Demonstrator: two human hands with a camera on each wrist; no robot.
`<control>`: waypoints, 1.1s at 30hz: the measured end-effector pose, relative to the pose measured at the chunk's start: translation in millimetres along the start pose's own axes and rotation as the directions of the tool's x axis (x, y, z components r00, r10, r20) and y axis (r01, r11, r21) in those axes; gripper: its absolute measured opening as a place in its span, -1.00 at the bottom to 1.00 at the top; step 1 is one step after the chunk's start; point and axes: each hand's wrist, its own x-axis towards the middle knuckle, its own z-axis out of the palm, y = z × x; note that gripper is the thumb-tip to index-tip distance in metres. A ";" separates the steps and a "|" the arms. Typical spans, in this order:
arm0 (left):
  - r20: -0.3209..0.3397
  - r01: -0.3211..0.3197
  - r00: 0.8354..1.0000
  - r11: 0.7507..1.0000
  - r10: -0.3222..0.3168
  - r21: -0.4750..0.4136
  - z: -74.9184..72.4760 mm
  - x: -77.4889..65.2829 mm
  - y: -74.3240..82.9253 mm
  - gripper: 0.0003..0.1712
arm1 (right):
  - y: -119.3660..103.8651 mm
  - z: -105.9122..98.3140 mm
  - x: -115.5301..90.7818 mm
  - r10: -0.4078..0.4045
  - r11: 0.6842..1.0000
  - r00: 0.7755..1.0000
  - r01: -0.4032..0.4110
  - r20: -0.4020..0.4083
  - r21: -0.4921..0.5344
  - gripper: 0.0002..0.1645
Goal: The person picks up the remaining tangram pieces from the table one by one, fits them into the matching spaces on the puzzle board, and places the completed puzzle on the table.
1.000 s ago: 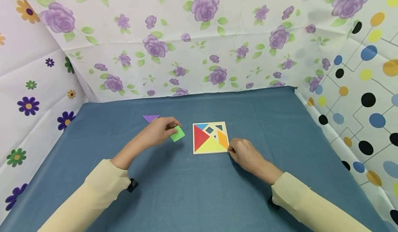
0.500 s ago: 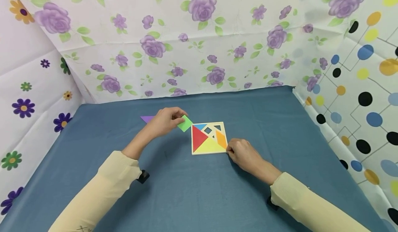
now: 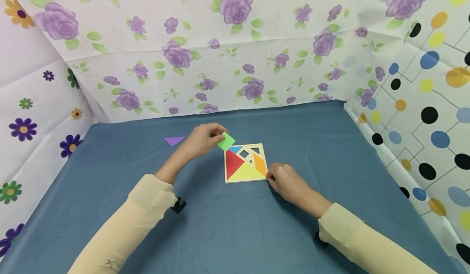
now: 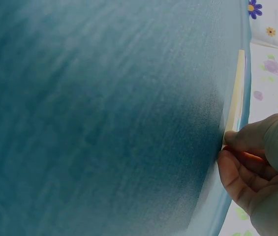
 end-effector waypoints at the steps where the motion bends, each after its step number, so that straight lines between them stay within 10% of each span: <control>1: 0.003 -0.001 1.000 1.000 0.001 -0.001 1.1 1.3 0.7 -0.71 | 0.1 0.0 -0.1 0.000 1.000 1.000 0.000 0.000 0.000 -0.82; 33: 0.033 0.067 0.997 0.989 -0.063 -0.134 35.4 31.6 -1.0 -0.73 | -0.5 -0.7 -1.0 -0.012 1.000 1.000 0.013 -0.007 0.012 -0.82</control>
